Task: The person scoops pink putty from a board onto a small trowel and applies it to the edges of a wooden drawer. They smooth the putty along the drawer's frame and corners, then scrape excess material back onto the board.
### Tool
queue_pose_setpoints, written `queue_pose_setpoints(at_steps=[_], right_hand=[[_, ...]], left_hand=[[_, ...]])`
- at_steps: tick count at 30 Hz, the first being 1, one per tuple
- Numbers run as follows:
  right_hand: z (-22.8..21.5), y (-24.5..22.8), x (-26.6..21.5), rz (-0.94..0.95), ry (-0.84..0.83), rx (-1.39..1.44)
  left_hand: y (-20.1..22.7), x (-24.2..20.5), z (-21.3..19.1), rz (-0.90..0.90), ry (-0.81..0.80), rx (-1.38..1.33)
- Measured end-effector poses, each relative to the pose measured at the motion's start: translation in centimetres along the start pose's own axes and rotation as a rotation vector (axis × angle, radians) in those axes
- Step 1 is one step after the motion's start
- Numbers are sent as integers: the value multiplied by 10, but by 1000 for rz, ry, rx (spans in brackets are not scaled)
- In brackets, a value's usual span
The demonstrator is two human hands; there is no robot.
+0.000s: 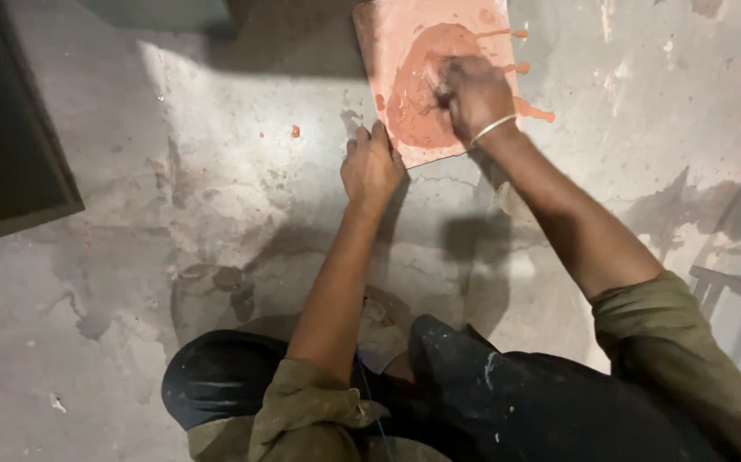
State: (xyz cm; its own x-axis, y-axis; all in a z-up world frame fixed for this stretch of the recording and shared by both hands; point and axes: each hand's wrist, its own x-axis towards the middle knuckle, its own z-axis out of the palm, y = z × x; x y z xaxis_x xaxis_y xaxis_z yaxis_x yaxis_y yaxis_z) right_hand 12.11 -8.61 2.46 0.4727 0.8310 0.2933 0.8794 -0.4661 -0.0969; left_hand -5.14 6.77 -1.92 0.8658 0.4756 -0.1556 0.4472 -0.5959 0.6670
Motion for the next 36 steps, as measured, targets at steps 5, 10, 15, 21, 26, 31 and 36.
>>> queue_pose_setpoints(at_steps=[5,10,15,21,26,31,36], right_hand=[[-32,10,21,175,-515,62],[-30,59,39,429,-402,-18],[23,24,39,96,-1,105],[-2,-19,44,-88,-487,78],[-14,-30,34,-375,-376,111],[-20,-1,28,-446,-451,90],[-11,20,53,-202,-514,-135]], left_hand=[[-3,-13,-13,132,150,-38],[-4,-24,-9,154,101,-95],[-7,-24,1,277,147,75],[-25,-23,-8,188,226,30],[-19,-17,-3,146,268,3],[-12,-14,6,157,256,7],[-26,-20,-6,155,222,18]])
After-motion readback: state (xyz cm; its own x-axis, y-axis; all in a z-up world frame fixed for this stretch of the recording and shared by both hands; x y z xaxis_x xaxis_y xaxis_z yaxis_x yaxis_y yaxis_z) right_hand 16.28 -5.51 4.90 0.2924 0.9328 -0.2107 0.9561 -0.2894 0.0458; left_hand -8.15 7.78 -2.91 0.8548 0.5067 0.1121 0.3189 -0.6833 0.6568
